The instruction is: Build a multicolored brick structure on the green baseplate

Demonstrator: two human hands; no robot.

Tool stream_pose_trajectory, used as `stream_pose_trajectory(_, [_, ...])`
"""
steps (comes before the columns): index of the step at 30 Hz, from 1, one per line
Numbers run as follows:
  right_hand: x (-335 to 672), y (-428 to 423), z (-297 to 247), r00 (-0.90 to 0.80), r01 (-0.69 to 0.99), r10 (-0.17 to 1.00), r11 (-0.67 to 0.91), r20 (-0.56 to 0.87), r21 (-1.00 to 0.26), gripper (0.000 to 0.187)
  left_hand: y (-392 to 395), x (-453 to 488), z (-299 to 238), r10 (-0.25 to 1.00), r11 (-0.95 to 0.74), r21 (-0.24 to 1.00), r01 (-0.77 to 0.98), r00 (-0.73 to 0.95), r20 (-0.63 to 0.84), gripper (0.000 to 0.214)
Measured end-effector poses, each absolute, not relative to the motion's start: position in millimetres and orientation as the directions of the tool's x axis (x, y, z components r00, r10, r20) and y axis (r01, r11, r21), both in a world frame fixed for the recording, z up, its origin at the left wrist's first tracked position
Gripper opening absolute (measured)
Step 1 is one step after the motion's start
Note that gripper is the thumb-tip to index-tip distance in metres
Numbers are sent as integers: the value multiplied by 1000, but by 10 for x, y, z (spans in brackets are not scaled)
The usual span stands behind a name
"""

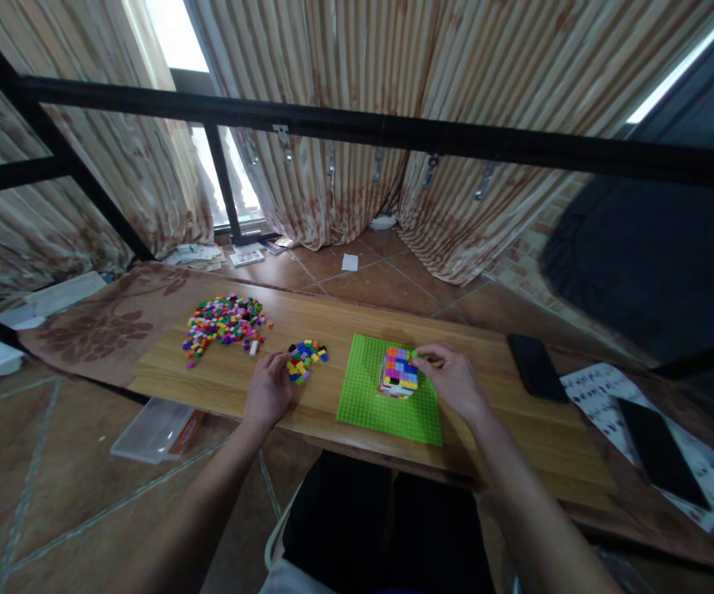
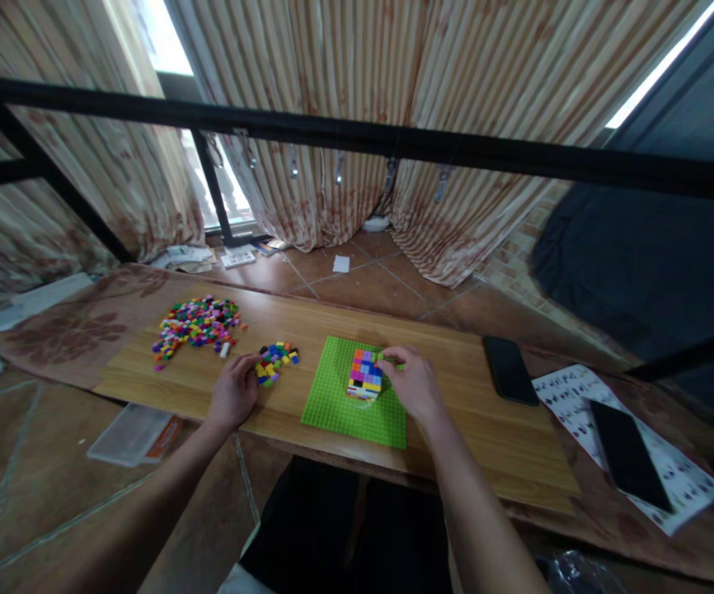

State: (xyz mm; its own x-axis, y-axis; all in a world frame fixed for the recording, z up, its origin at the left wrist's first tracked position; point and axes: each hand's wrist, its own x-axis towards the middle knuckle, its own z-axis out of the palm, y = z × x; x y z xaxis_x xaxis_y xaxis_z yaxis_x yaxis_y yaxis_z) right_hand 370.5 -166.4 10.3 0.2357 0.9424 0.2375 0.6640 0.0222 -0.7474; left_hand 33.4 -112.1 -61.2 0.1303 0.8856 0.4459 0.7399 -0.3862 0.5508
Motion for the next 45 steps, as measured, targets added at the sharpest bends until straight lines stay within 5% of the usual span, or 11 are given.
stream_pose_trajectory(12, [3885,-1495,-5,150,569,984,-7,95,-822,23,-1118,341,-616,882,-390,554,735,125,455,30])
stream_pose_trajectory(21, [3900,-1345,303,-29,718,999,3,-25,-696,12,-1141,353,-578,889,-379,549,745,129,440,32])
stream_pose_trajectory(30, [3918,-1329,221,-52,655,997,-9,-57,-755,14,-1130,356,-615,893,-368,552,749,118,435,32])
stream_pose_trajectory(45, [3859,-1498,247,275,415,960,-64,58,-907,47,-1128,354,-612,888,-375,546,750,121,443,33])
